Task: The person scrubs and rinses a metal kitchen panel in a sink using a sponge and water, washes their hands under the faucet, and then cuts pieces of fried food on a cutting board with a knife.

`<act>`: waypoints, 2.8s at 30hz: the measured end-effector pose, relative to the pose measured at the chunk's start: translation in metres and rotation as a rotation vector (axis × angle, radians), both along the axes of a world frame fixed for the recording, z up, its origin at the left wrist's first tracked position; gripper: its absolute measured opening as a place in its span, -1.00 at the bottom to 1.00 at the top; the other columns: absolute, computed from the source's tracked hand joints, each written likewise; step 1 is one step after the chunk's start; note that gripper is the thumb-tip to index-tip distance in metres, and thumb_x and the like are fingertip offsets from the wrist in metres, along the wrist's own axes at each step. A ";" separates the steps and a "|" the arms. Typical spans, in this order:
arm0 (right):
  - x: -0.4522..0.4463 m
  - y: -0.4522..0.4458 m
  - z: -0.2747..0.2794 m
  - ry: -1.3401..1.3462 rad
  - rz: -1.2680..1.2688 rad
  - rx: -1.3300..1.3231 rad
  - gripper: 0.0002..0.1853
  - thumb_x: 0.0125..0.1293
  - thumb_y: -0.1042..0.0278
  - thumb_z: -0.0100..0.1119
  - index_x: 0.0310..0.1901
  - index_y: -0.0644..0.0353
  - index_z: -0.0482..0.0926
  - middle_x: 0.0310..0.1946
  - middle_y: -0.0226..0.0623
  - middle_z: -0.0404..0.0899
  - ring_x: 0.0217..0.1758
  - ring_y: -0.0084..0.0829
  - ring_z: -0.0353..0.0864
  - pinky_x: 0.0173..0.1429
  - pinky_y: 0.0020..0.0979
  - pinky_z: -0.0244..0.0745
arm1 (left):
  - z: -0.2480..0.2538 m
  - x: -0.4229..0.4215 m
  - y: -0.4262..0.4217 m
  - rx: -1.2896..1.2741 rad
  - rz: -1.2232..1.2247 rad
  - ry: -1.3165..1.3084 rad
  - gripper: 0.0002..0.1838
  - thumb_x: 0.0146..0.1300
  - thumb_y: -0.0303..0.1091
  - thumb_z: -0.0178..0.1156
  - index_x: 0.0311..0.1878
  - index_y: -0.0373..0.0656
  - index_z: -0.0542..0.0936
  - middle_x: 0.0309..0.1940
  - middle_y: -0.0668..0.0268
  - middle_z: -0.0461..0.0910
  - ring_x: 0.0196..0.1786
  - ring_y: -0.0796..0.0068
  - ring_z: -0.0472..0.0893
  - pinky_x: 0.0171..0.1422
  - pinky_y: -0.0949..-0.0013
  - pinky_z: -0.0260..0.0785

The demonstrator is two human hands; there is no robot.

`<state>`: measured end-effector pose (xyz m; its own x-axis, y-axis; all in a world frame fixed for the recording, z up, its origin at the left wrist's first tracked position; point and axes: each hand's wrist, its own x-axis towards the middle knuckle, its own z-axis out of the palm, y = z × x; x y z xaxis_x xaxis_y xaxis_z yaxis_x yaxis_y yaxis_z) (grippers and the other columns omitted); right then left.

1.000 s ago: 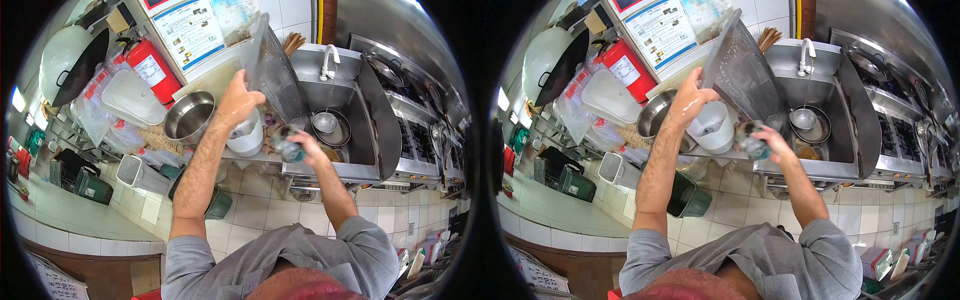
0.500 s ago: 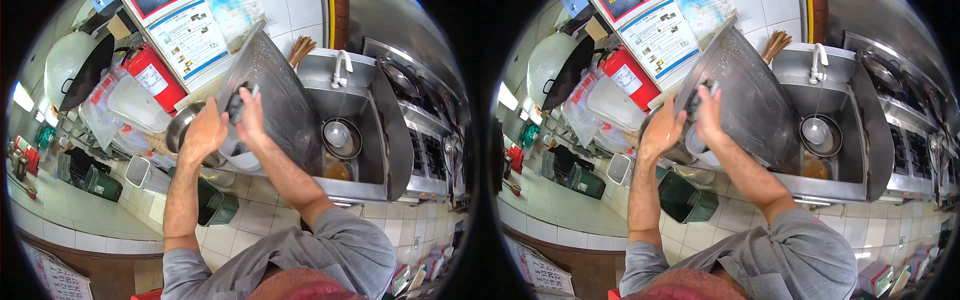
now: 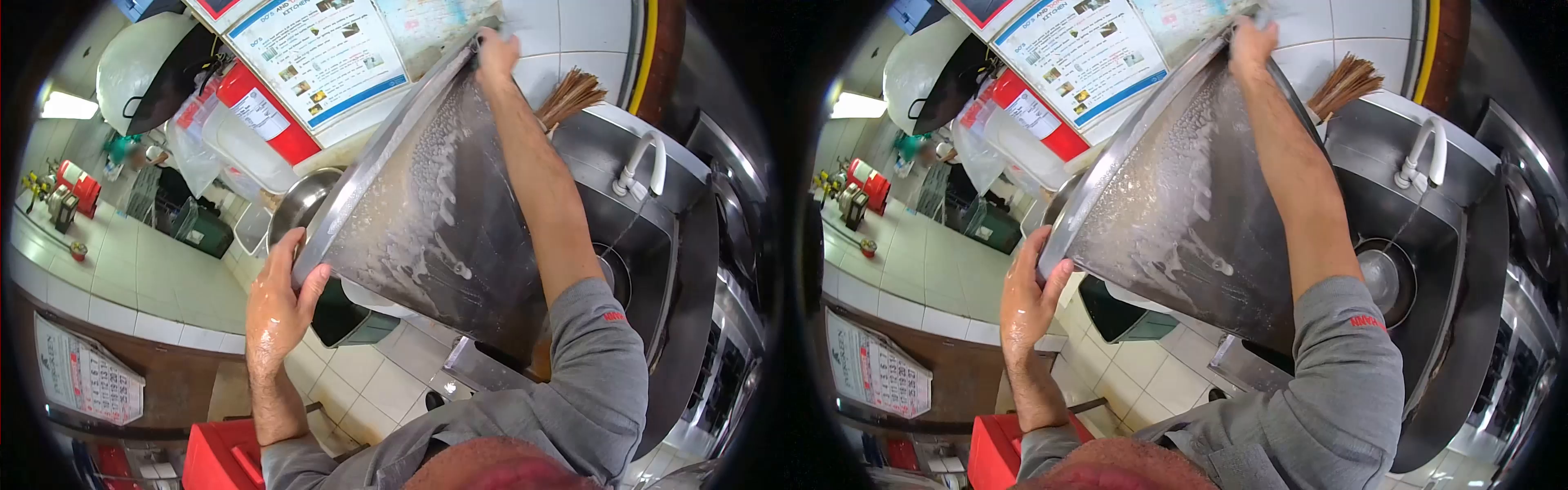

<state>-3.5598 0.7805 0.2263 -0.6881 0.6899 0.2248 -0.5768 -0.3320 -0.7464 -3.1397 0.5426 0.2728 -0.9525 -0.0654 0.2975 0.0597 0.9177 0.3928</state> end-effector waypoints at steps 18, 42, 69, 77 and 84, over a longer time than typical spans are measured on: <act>0.276 -0.116 0.007 0.445 0.057 1.316 -0.71 0.00 0.02 0.26 -0.38 0.06 0.61 -0.45 -0.22 0.59 -0.34 -0.14 0.57 -0.21 -0.18 0.45 | -0.045 -0.017 -0.020 0.770 0.031 1.123 -0.38 0.40 0.16 -0.34 0.16 -0.25 0.23 0.14 0.21 0.24 0.02 0.33 0.47 0.18 0.23 0.12; 0.022 0.010 -0.098 0.108 -0.709 0.972 -0.60 0.13 0.21 0.18 -0.08 0.32 0.46 -0.16 0.07 0.40 -0.04 -0.02 0.30 0.14 -0.09 0.18 | -0.017 -0.004 0.008 0.103 0.327 0.148 -0.48 0.23 0.03 0.15 0.05 -0.22 0.52 -0.22 0.01 0.61 -0.19 0.18 0.64 -0.09 0.28 0.43; 0.402 0.083 -0.361 0.336 0.719 1.663 -0.58 -0.07 0.60 0.13 -0.10 0.02 0.56 -0.03 -0.19 0.39 0.10 -0.11 0.29 0.17 -0.20 0.27 | -0.013 0.000 -0.005 0.182 0.170 -0.013 -0.38 0.22 0.14 0.09 0.10 -0.25 0.48 -0.34 0.23 0.62 -0.48 0.55 0.56 -0.39 0.48 0.42; 0.243 -0.104 -0.080 0.356 -0.135 1.025 -0.65 0.11 0.23 0.23 -0.06 0.12 0.52 0.17 -0.08 0.31 0.24 0.01 0.27 0.29 -0.07 0.17 | -0.008 0.002 0.004 0.186 0.207 -0.064 -0.40 0.24 0.13 0.07 0.07 -0.27 0.49 -0.42 0.28 0.58 -0.58 0.61 0.43 -0.49 0.54 0.31; 0.259 0.049 -0.397 -0.598 -0.235 1.159 -0.79 0.25 0.37 0.04 -0.11 0.21 0.51 -0.14 -0.09 0.55 -0.08 -0.09 0.51 0.00 -0.27 0.40 | -0.008 0.000 0.004 0.209 0.195 -0.050 -0.33 0.20 0.19 0.10 0.08 -0.28 0.48 -0.44 0.23 0.59 -0.58 0.57 0.47 -0.47 0.51 0.35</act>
<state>-3.3004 0.8290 -0.1709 -0.7780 0.4208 0.4666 -0.0178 0.7275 -0.6859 -3.1393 0.5468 0.2643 -0.9289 -0.3041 0.2114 -0.1342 0.8085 0.5730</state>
